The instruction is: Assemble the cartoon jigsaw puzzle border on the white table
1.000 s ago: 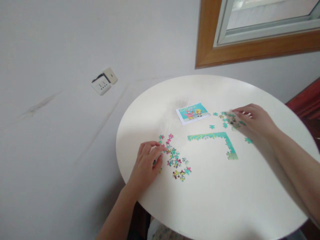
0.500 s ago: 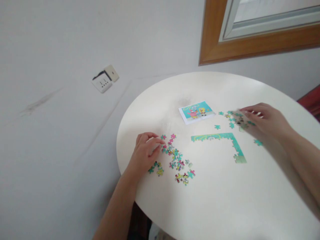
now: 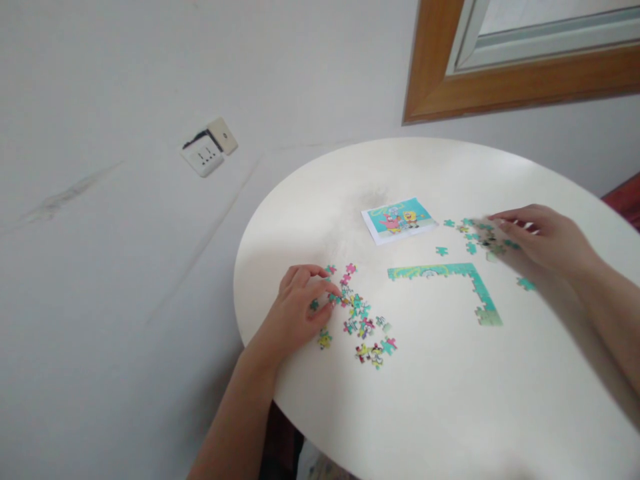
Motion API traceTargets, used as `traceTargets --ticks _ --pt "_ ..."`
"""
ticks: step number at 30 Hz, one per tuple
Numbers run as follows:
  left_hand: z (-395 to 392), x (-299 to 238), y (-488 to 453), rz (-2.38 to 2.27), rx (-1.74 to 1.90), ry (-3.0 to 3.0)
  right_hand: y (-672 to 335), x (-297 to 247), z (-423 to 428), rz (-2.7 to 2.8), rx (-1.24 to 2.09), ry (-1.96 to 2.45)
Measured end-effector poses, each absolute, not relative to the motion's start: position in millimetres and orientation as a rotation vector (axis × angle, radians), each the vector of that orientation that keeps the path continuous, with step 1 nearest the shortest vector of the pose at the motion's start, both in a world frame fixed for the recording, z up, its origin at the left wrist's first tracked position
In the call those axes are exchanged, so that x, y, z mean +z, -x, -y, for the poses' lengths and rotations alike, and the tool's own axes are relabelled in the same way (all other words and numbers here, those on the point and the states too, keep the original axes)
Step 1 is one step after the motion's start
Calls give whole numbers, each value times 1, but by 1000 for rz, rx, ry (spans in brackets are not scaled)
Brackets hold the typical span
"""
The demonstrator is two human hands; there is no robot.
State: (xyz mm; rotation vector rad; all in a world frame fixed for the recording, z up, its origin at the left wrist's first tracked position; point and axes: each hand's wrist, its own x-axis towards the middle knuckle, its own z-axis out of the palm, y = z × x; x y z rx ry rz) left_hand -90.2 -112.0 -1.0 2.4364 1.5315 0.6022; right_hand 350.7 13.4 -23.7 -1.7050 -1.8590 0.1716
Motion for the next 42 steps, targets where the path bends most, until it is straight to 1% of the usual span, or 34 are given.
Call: traceTargets --ticks 9,32,42 --pt "112 -1 90 -1483 632 -2430 -351 -24 -13 1863 210 1719" --pt "108 -2 90 -1533 715 -2411 -344 -18 -11 1829 247 1729" --pt "106 -6 89 -1503 688 -2459 -347 -20 -11 1844 240 1666"
